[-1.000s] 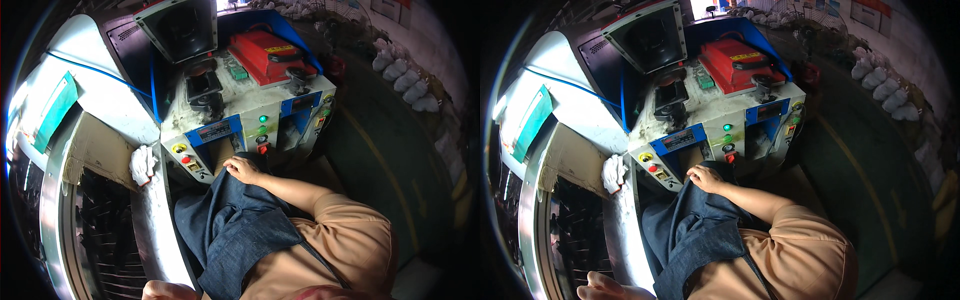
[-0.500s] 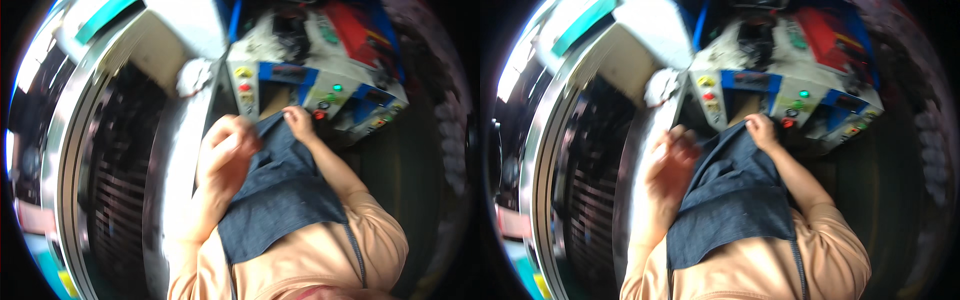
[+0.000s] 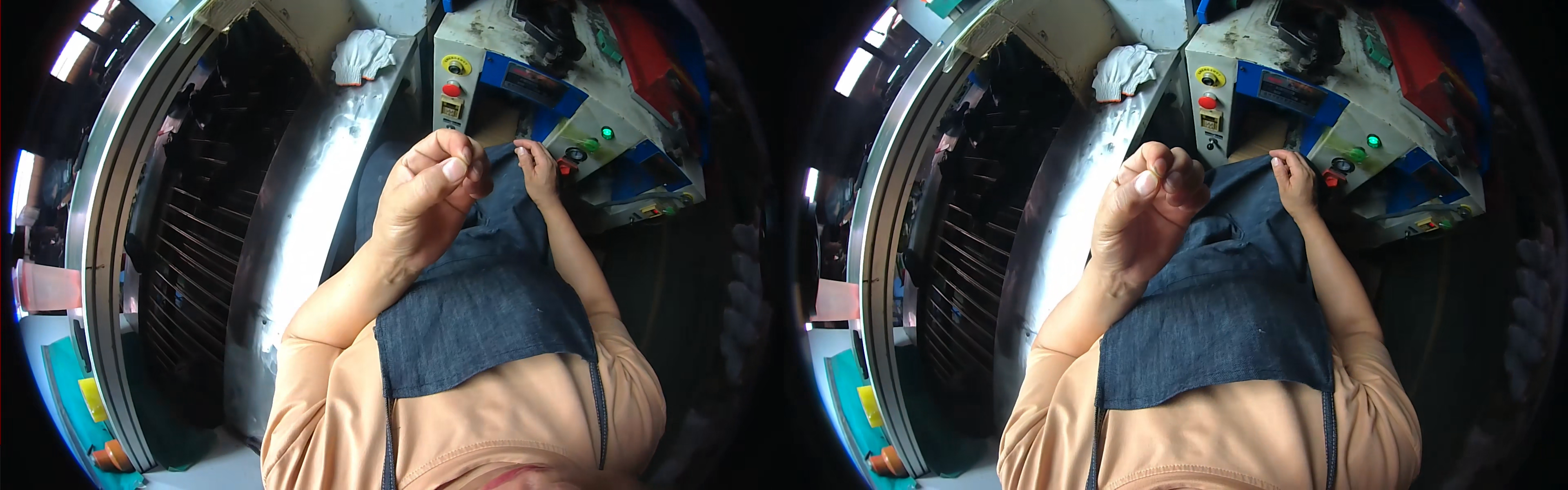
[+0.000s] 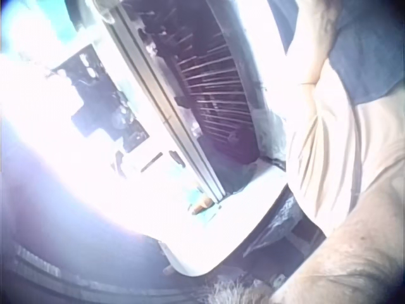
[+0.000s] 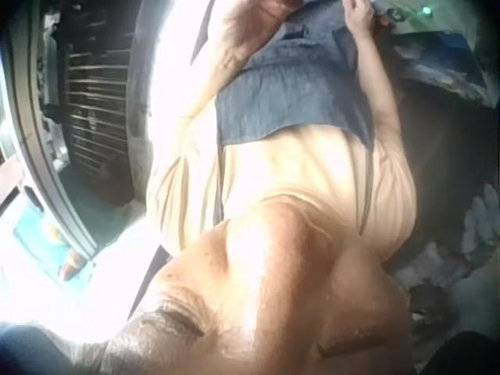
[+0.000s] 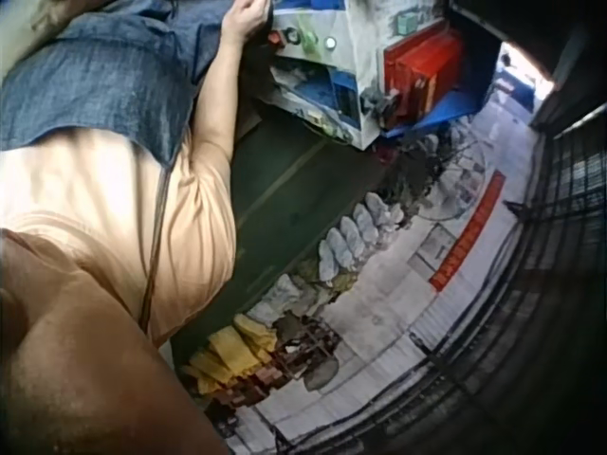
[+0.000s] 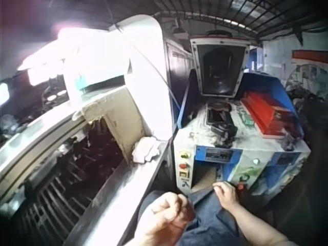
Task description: The person repeatedly retrieves shoes from a conveyor oven, places them into a sole pressing machine, and presses the machine buttons to activate the press.
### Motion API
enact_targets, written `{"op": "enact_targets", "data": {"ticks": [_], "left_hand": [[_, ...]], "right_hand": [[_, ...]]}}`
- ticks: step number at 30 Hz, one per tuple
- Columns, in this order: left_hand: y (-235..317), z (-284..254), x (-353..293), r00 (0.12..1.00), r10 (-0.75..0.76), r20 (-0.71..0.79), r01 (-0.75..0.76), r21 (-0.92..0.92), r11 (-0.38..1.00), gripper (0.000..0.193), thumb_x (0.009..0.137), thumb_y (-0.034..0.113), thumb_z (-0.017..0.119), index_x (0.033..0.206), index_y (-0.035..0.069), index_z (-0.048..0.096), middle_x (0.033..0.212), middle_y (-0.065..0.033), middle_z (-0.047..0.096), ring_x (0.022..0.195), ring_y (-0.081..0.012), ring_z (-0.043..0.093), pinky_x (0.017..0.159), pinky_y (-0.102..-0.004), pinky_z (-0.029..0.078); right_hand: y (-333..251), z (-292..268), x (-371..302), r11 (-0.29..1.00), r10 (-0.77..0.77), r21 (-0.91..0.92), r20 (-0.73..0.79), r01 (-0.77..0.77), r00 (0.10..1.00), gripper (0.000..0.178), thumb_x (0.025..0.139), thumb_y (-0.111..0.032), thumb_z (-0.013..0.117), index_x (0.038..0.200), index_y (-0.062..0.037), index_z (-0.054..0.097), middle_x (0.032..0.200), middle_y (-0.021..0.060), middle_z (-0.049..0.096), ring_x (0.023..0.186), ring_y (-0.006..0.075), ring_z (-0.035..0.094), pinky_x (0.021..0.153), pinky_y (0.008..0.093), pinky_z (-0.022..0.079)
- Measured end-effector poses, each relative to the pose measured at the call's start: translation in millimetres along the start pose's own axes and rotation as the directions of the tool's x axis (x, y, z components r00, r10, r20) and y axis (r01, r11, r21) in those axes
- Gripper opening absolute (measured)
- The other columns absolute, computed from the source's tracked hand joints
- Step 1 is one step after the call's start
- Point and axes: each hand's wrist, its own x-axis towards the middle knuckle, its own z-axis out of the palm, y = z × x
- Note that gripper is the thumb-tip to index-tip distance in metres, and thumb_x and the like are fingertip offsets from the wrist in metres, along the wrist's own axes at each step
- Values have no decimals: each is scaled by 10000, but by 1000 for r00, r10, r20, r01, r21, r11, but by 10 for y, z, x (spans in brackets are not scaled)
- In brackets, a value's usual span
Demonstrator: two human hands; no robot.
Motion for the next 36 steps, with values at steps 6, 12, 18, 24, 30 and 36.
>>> {"op": "enact_targets", "data": {"ticks": [6, 12, 18, 24, 30, 36], "left_hand": [[17, 47, -12, 1000, 5, 16, -5, 36, 999, 180, 853, 229, 699, 890, 126, 556, 830, 11, 502, 791, -102, 460, 754, -256, 392], [14, 55, -27, 1000, 0, 18, -1, 65, 998, 213, 846, 259, 704, 886, 131, 538, 804, 24, 447, 765, -102, 423, 745, -258, 373], [-10, 34, -38, 999, 4, 37, -7, 79, 997, 223, 853, 294, 683, 859, 146, 517, 796, 23, 436, 760, -113, 420, 739, -270, 372], [-19, 50, -51, 999, 18, 44, -22, 87, 996, 239, 849, 307, 686, 836, 150, 506, 785, 20, 437, 760, -116, 425, 740, -276, 378], [-16, 58, -54, 999, 20, 42, -23, 71, 997, 240, 847, 300, 700, 841, 145, 517, 787, 16, 446, 761, -117, 427, 735, -275, 379], [-44, -27, -60, 987, 91, 133, -82, -72, 994, 132, 887, 163, 682, 939, 69, 604, 875, -40, 575, 804, -128, 538, 761, -282, 433]], "right_hand": [[-1, -4, -2, 1000, 1, 4, -1, -1, 1000, 180, 969, -182, 577, 1053, -47, 662, 871, 99, 646, 681, 192, 603, 634, 302, 482], [11, -5, -2, 1000, 5, 0, 6, -5, 1000, 190, 976, -193, 568, 1058, -48, 660, 875, 99, 644, 684, 191, 605, 637, 302, 483], [3, -10, -8, 1000, 30, 9, 17, -30, 999, 207, 980, -214, 567, 1067, -50, 659, 882, 99, 642, 702, 196, 610, 650, 308, 487], [20, -16, -11, 999, 47, 9, 27, -48, 999, 221, 983, -232, 564, 1073, -52, 657, 888, 98, 643, 720, 199, 615, 664, 310, 489], [35, -16, -10, 999, 41, 1, 38, -41, 998, 222, 984, -237, 563, 1071, -56, 657, 896, 101, 647, 729, 202, 621, 668, 310, 491], [33, -4, -7, 1000, 29, -4, 35, -29, 999, 208, 979, -220, 566, 1065, -54, 658, 896, 103, 651, 726, 204, 622, 665, 309, 491]]}}
